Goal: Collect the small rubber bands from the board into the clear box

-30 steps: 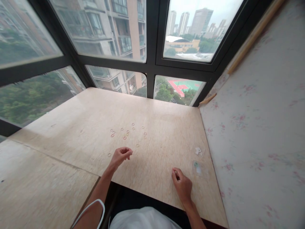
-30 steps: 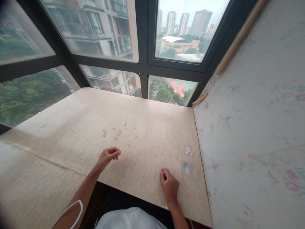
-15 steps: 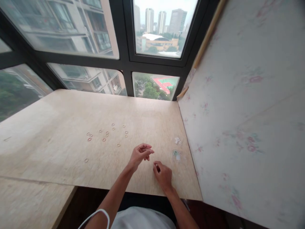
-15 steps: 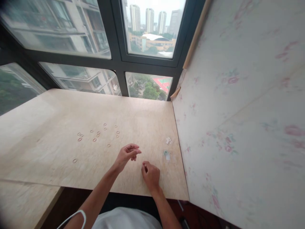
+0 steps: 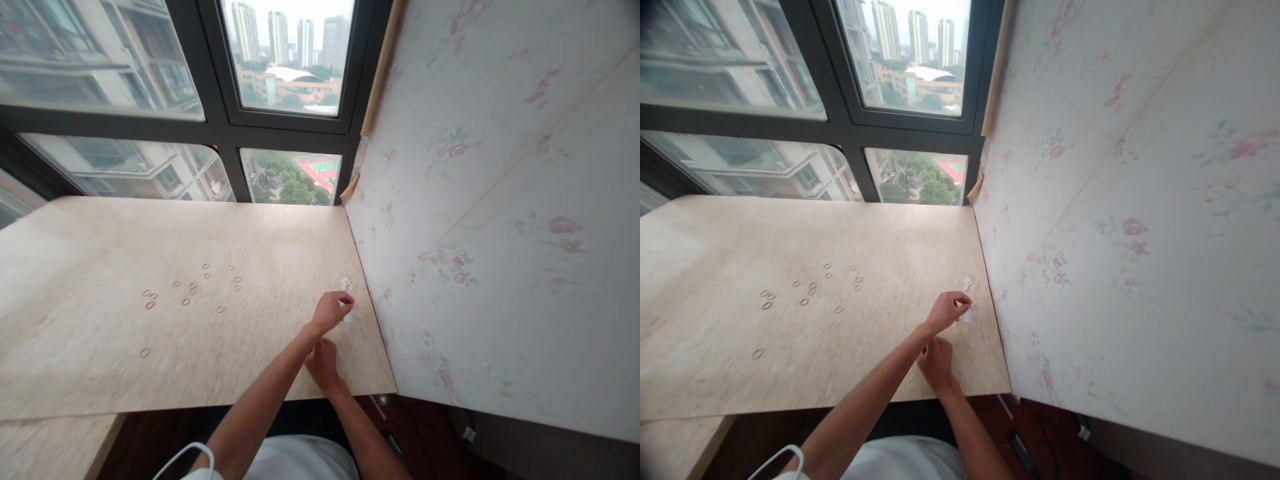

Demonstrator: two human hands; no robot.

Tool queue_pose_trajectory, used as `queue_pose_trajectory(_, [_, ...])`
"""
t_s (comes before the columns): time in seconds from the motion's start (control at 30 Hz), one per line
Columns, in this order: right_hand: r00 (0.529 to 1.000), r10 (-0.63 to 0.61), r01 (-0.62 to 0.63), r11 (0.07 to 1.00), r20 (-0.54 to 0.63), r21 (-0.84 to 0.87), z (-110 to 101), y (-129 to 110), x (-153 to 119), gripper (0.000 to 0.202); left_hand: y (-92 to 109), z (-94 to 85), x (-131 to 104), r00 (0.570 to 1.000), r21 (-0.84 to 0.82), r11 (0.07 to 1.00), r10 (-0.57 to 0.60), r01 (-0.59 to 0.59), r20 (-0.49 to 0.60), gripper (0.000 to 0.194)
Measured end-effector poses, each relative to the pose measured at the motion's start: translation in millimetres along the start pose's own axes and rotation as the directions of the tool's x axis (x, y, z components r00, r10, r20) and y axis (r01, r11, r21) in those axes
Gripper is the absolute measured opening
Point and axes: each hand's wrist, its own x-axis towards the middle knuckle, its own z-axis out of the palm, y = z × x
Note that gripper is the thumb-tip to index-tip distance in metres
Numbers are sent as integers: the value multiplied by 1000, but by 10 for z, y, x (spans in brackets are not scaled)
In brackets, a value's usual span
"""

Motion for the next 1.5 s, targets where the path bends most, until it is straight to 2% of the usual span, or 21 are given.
queue_pose_trajectory(0.23, [999,-41,41,999,12,25,-1,7,-5,18,49,84,122,999,161,987,10,-15,36,14])
queue_pose_trajectory(0.33, [1000,-12,12,1000,7,21,-4,-3,-7,19,-9,37,69,1000,135,991,-7,4,22,17])
queue_pose_trajectory(0.43, [1000,-2,2,1000,4,29,-32,-23,-4,17,-89,-111,-72,1000,45,999,-30,30,0,21])
queue_pose_trajectory(0.53, [1000,-14,14,994,2,106,-93,-55,2,19,-218,-376,-304,994,27,998,-61,64,-87,21])
queue_pose_trajectory(0.6, [1000,-13,12,984,1,180,-132,-76,3,22,-349,-597,-510,978,64,992,-93,107,-189,21])
queue_pose_trajectory(0.7, [1000,0,-2,971,10,241,-151,-89,-7,25,-590,-930,-886,926,172,974,-77,149,-368,20])
queue_pose_trajectory(0.8, [1000,11,-18,969,28,248,-129,-73,-14,28,-802,-1194,-1293,871,242,948,-67,208,-486,20])
queue_pose_trajectory(0.93, [994,70,-89,967,89,238,-117,-52,23,30,-983,-1398,-1721,812,316,914,-22,253,-584,19])
queue_pose_trajectory(1.0, [985,110,-144,951,136,273,-127,-66,75,31,-1053,-1451,-1852,784,332,913,20,239,-620,18])
queue_pose_trajectory(1.07, [976,118,-178,916,184,359,-129,-118,158,35,-1117,-1481,-1933,778,338,920,62,199,-625,18])
queue_pose_trajectory(1.17, [970,57,-165,865,235,474,-87,-311,351,39,-1186,-1500,-1993,799,333,933,97,134,-593,17])
queue_pose_trajectory(1.3, [959,-104,-33,885,265,464,58,-809,737,36,-1218,-1516,-2023,808,257,962,76,95,-584,16])
queue_pose_trajectory(1.37, [929,-217,93,921,301,377,165,-1117,960,34,-1225,-1527,-2034,811,218,972,58,87,-583,16])
queue_pose_trajectory(1.4, [899,-268,162,938,346,306,227,-1268,1070,32,-1228,-1532,-2040,811,204,975,51,85,-582,15])
queue_pose_trajectory(1.5, [831,-341,253,936,441,246,442,-1657,1356,28,-1239,-1542,-2062,817,175,982,42,73,-575,15])
